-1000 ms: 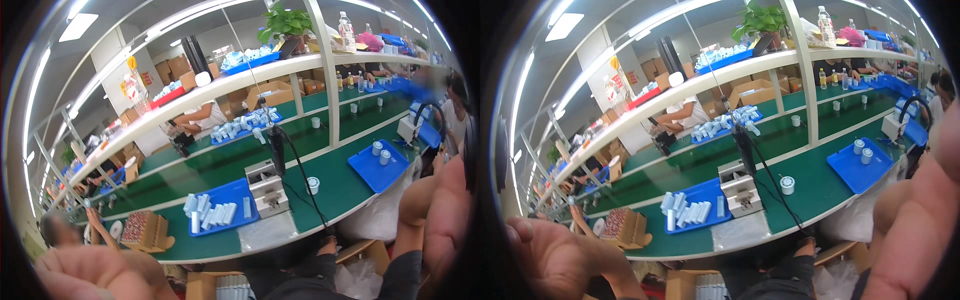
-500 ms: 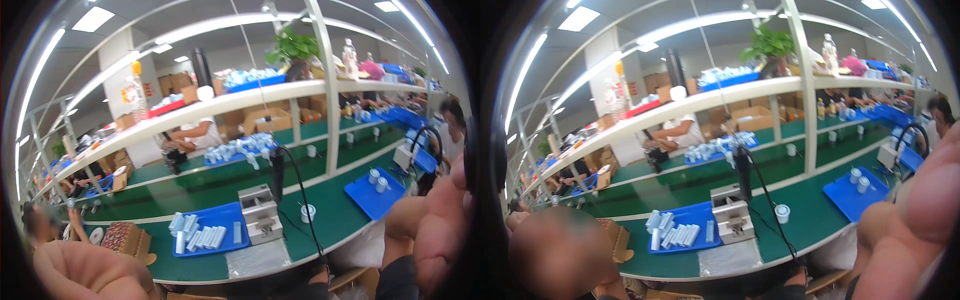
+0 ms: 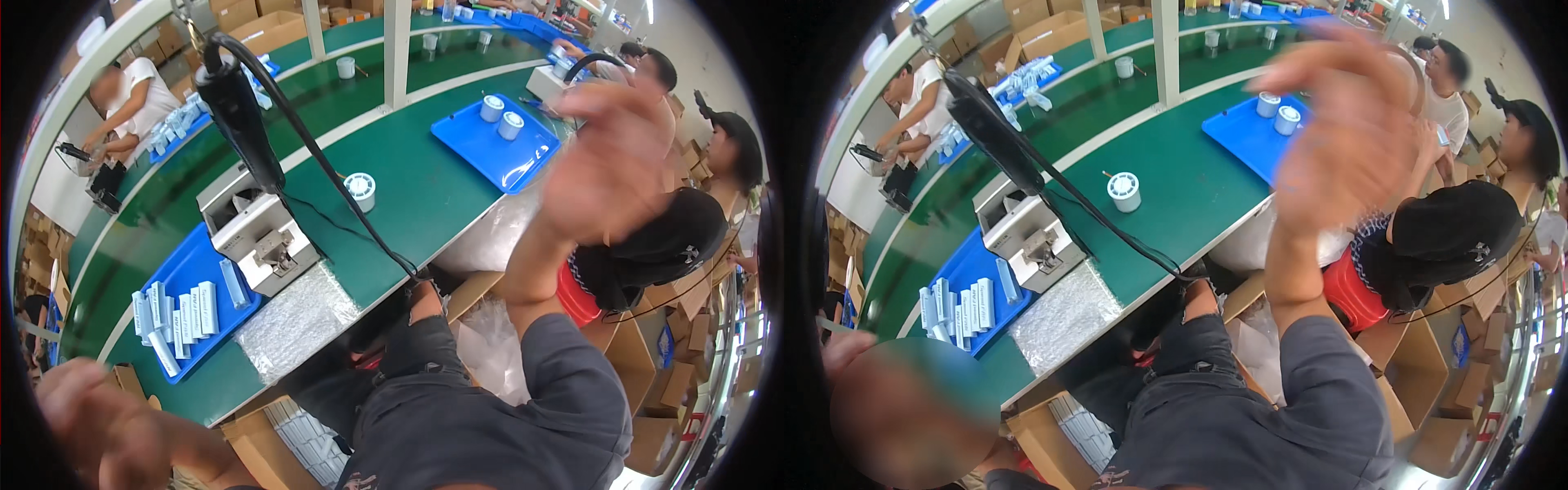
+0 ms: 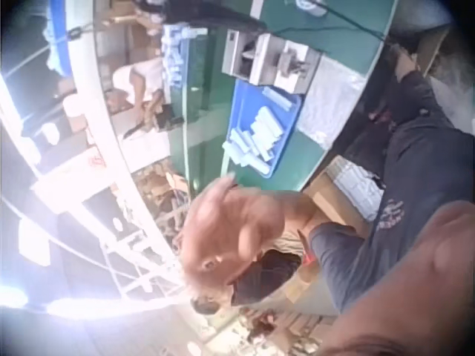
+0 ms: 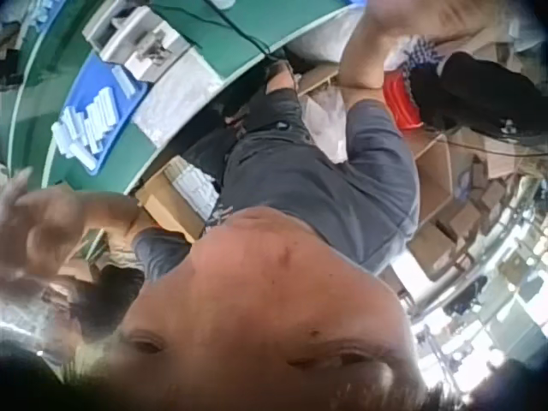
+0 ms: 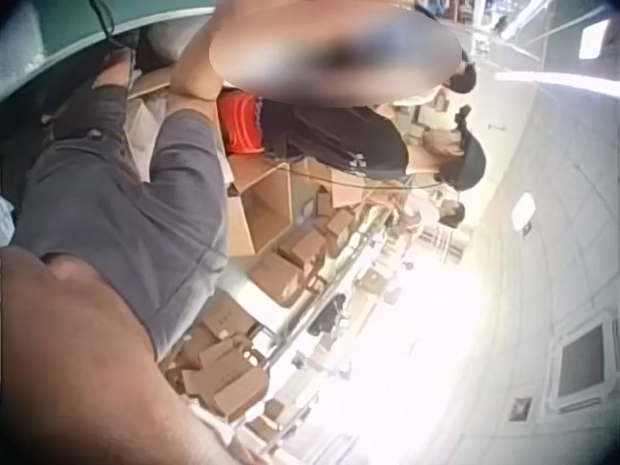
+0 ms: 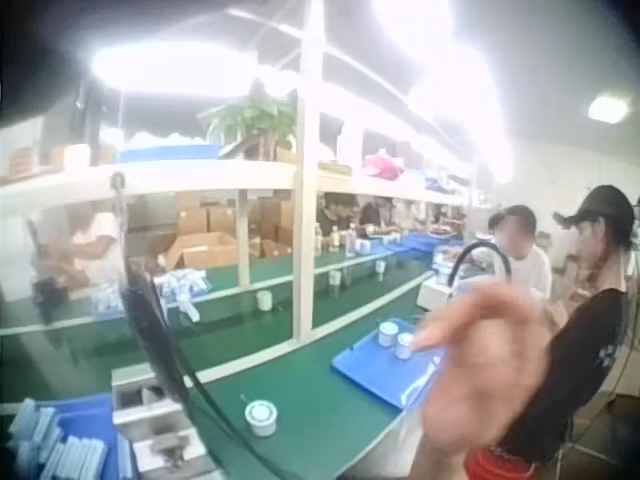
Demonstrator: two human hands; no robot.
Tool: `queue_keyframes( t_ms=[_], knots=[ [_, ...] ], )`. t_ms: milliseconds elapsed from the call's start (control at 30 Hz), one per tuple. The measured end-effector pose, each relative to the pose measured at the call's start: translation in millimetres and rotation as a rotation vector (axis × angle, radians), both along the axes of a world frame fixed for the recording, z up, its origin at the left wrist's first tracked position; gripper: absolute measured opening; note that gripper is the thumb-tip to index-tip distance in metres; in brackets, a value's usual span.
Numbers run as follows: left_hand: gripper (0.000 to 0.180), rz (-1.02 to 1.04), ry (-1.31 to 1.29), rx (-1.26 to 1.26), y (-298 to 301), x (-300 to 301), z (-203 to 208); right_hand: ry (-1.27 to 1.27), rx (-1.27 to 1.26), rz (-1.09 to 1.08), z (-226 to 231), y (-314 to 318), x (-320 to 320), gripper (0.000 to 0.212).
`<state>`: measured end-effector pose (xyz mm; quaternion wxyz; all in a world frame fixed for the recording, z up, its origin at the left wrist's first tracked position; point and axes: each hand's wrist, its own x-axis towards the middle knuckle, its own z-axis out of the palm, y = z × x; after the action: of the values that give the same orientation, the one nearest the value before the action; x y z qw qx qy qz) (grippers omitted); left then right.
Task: Assemble small electronic components into plastic housings at a factory assembly line station.
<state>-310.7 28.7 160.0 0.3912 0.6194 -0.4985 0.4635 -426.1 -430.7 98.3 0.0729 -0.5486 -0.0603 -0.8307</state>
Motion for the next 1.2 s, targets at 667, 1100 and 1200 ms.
queue_keyframes(
  t_ms=[667,1100,1200],
  knots=[
    [0.040,0.777,0.966,0.574,-42.8,67.9,-197.9,1.541,0.358,0.510,-156.5,51.1,113.6,0.041],
    [0.021,0.487,1.323,0.161,-10.8,72.3,-206.3,1.395,0.351,1.499,-154.2,177.4,43.8,0.048],
    [0.027,0.230,1.298,-0.319,-22.7,45.5,-212.8,1.484,0.339,1.354,-169.1,194.0,63.6,0.039]
  ],
)
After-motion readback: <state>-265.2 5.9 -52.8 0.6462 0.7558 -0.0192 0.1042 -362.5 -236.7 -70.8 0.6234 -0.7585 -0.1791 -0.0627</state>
